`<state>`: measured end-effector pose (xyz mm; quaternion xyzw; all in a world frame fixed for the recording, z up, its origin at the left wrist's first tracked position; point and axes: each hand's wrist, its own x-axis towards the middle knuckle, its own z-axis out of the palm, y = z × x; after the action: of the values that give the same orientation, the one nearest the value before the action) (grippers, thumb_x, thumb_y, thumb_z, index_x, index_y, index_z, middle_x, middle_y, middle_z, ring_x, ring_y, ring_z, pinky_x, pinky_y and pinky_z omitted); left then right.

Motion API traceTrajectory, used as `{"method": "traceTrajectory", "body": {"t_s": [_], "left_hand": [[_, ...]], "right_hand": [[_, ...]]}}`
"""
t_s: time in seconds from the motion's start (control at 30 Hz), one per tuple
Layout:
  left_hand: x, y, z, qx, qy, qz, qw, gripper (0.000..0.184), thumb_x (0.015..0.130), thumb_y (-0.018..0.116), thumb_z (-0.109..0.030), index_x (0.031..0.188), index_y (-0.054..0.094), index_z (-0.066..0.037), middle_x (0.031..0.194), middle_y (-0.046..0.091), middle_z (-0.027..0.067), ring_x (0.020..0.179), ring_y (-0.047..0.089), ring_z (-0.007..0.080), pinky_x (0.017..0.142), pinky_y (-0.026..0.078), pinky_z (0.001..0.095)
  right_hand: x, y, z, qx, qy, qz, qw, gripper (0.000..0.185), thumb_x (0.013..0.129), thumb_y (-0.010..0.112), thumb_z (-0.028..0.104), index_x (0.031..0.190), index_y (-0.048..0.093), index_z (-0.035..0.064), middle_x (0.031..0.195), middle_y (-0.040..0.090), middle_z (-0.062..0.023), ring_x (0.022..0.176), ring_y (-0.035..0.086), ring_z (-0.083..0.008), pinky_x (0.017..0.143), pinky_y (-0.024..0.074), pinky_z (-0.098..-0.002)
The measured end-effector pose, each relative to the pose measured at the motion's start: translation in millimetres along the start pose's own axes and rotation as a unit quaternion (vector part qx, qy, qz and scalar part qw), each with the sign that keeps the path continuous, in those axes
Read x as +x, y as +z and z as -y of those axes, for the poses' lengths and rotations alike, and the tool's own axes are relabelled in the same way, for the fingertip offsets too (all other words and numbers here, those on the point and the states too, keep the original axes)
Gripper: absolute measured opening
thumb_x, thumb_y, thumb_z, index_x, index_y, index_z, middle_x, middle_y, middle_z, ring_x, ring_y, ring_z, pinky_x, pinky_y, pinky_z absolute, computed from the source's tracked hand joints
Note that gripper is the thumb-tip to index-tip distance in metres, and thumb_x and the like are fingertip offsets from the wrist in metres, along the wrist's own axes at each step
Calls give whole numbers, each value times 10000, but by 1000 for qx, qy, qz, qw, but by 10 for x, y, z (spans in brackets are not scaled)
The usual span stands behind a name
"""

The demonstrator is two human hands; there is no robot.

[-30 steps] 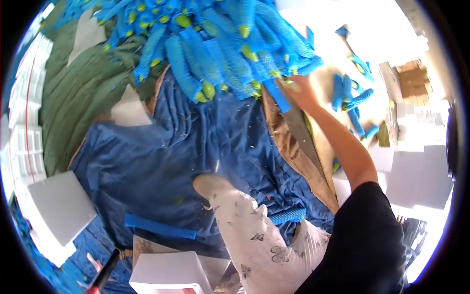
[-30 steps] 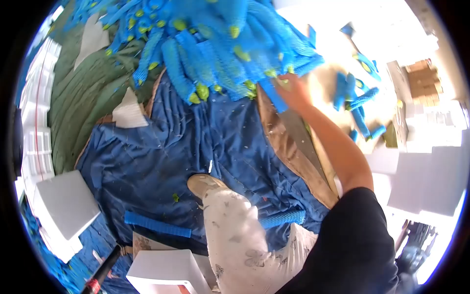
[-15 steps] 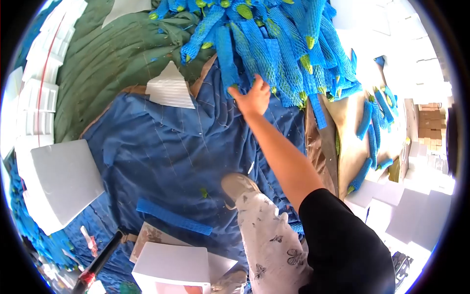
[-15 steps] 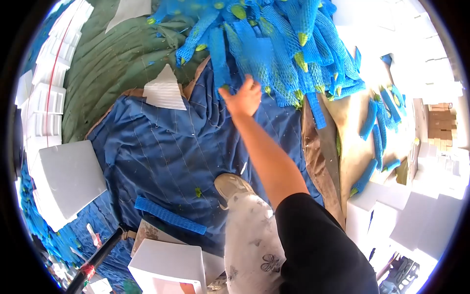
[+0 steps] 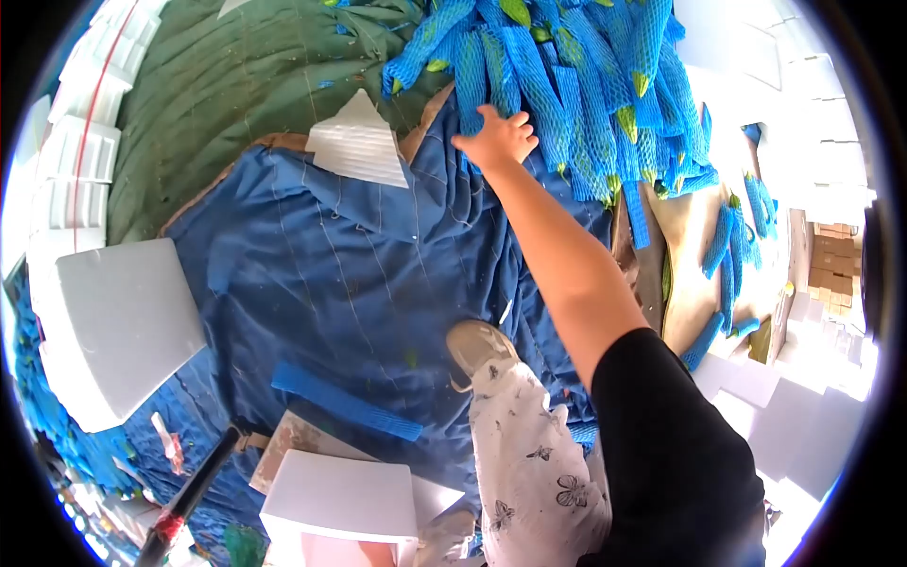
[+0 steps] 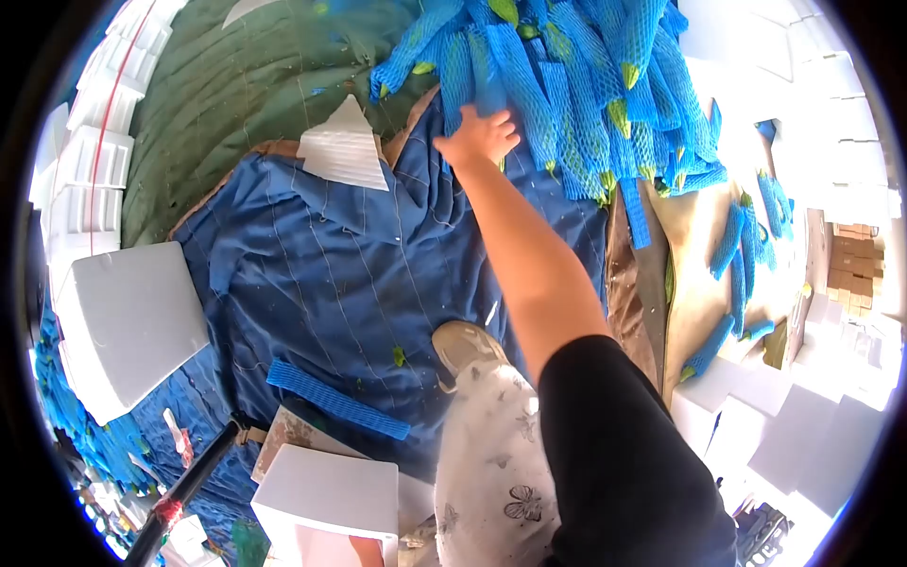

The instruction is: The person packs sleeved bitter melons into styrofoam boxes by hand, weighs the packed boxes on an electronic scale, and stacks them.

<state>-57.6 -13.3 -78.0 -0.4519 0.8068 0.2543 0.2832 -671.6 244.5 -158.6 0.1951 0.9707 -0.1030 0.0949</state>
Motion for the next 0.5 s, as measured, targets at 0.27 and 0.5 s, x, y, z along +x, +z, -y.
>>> {"method": "traceTrajectory", "body": {"t_s": [0.27, 0.5], "left_hand": [[-36, 15, 53, -11, -9, 7, 1000, 535, 767, 575, -176, 1254, 485, 27, 1317, 437, 228, 1264, 341, 380, 1093, 191, 488], [-137, 17, 122, -29, -6, 5, 1000, 538, 758, 576, -170, 1250, 488, 28, 1316, 436, 229, 1264, 338, 381, 1096, 184, 488]], "right_hand": [[-82, 181, -94, 24, 61, -59, 996, 691, 525, 780, 517, 1161, 558, 364, 1187, 398, -163, 1083, 434, -368, 865, 425, -424], [-54, 110, -191, 75, 31, 12, 997, 848, 536, 798, 454, 1305, 471, 312, 1188, 473, -180, 1051, 540, -327, 844, 486, -402]]}}
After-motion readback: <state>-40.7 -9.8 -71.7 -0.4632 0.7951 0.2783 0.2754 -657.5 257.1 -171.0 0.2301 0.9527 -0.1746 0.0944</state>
